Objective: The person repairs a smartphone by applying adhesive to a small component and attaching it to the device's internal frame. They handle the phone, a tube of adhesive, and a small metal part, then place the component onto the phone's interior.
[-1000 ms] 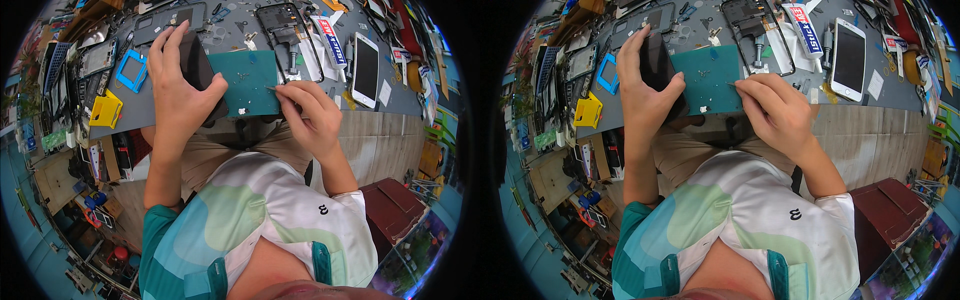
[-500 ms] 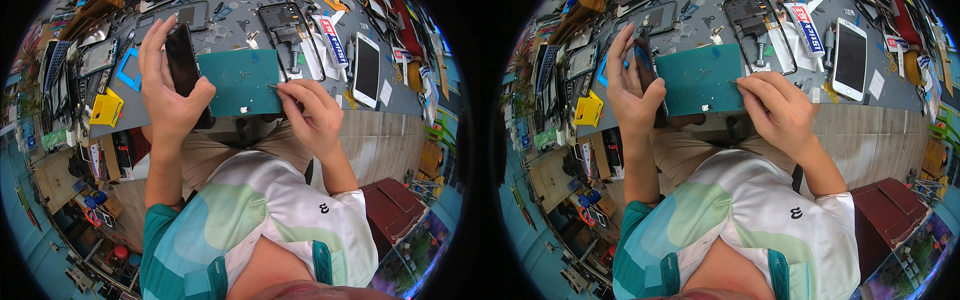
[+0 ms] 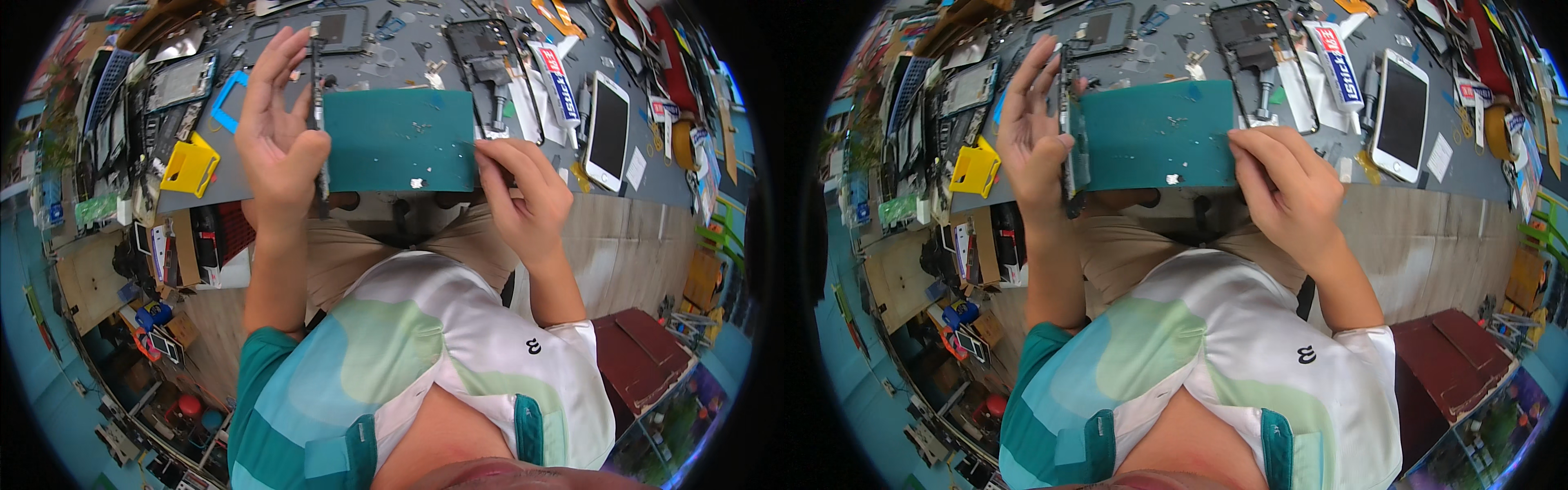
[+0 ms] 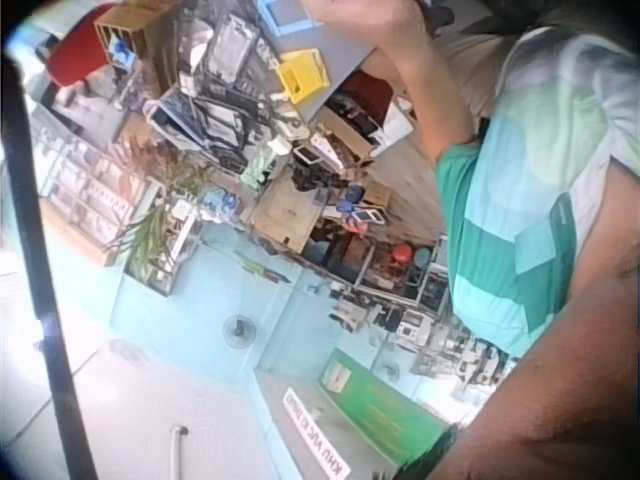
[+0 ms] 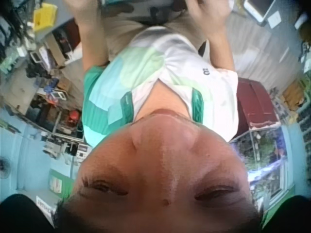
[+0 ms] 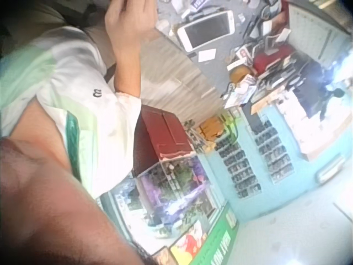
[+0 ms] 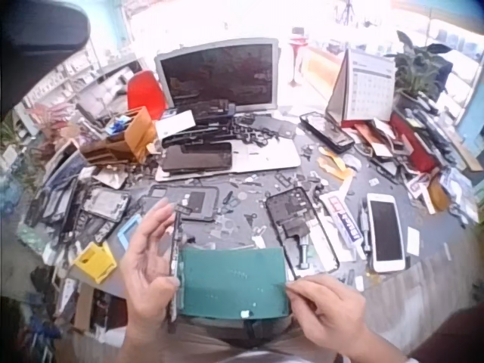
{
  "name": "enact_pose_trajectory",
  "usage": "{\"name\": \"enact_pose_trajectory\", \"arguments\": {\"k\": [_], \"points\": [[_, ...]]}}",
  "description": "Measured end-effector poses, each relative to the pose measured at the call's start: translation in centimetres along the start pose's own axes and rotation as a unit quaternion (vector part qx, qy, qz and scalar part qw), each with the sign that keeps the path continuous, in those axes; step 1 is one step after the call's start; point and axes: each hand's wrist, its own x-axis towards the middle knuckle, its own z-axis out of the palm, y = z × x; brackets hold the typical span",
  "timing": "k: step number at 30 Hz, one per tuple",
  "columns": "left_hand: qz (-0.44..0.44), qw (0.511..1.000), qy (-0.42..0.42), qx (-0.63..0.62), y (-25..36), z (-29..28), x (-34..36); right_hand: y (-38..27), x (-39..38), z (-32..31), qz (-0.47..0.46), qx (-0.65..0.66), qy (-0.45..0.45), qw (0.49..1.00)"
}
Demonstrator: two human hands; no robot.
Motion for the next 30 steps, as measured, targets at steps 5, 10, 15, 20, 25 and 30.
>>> {"name": "enact_pose_trajectory", "arguments": {"k": [5,10,15,20,25,30], "points": [[0.028,0.999,0.015,-0.014,0.3,0.9,-0.5,0.1,0.1,0.4,-0.005,0.001,0.008,1.000],[0.044,0.999,0.002,-0.031,0.4,2.4,-1.0,-0.1,0.0,0.3,-0.002,0.004,0.000,1.000],[0.005,0.998,0.001,-0.064,0.2,2.7,-1.2,-0.6,0.0,0.1,0.046,0.016,0.001,0.999],[-0.002,0.998,-0.028,-0.050,-0.1,2.2,-1.0,-0.5,0.3,-0.6,0.035,-0.014,-0.013,0.999],[-0.013,0.998,-0.023,-0.057,-0.2,1.5,-0.9,-0.2,0.5,-1.0,-0.003,-0.021,-0.022,1.000],[-0.006,0.998,-0.023,-0.063,-0.8,1.4,-0.9,0.1,0.3,-0.8,-0.013,-0.057,-0.017,0.998]]}}
